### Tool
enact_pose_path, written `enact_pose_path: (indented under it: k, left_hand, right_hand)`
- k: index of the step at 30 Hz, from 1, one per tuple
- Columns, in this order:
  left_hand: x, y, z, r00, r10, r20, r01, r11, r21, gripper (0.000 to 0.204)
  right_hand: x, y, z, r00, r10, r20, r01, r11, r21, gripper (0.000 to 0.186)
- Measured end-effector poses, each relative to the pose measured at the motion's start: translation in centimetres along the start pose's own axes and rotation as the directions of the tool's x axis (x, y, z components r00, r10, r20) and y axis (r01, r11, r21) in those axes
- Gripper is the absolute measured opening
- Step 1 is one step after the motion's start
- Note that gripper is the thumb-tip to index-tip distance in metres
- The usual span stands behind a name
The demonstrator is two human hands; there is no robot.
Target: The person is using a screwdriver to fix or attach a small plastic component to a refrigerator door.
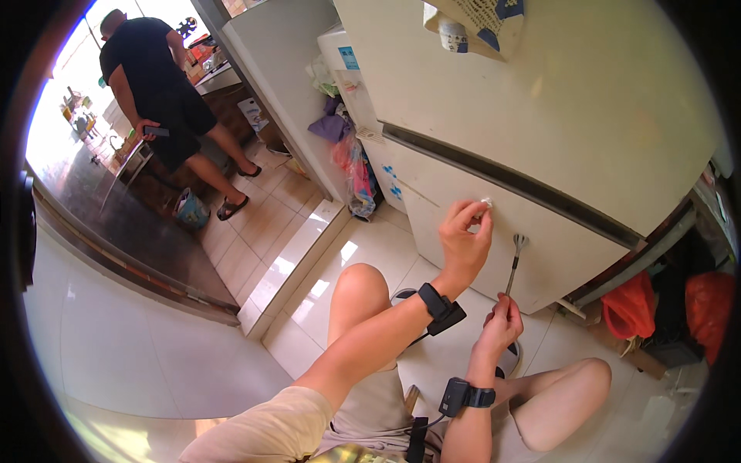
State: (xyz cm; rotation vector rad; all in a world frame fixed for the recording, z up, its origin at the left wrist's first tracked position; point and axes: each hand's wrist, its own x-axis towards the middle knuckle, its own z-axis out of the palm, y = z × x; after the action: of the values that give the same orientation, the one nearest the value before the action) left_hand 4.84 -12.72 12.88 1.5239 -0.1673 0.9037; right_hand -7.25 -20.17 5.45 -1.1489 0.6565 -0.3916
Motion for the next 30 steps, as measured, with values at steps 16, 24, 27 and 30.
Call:
enact_pose_path:
  k: [16, 24, 27, 30]
  left_hand:
    - [1.7, -0.1, -1.1, 0.998, 0.016, -0.058, -0.015, 1.000, 0.010, 0.011]
    - [2.6, 0.3, -0.8, 0.996, 0.007, -0.089, -0.009, 1.000, -0.018, 0.011]
    - [3.0, 0.3, -1.3, 0.997, -0.012, -0.072, 0.008, 0.998, -0.057, 0.011]
    - [2.3, 0.3, -1.6, 0.999, 0.000, -0.035, 0.000, 1.000, 0.019, 0.011]
  right_hand:
    - [1.0, -2.3, 1.5, 0.977, -0.118, 0.180, 0.121, 0.993, -0.004, 0.023]
    - [0.4, -0.8, -1.2, 0.998, -0.041, -0.038, 0.041, 0.999, 0.001, 0.023]
    - [0.5, -1.9, 0.8, 0.996, -0.076, 0.051, 0.077, 0.997, -0.016, 0.023]
    - [0.9, -2.0, 1.7, 0.986, -0.110, 0.124, 0.113, 0.993, -0.019, 0.023]
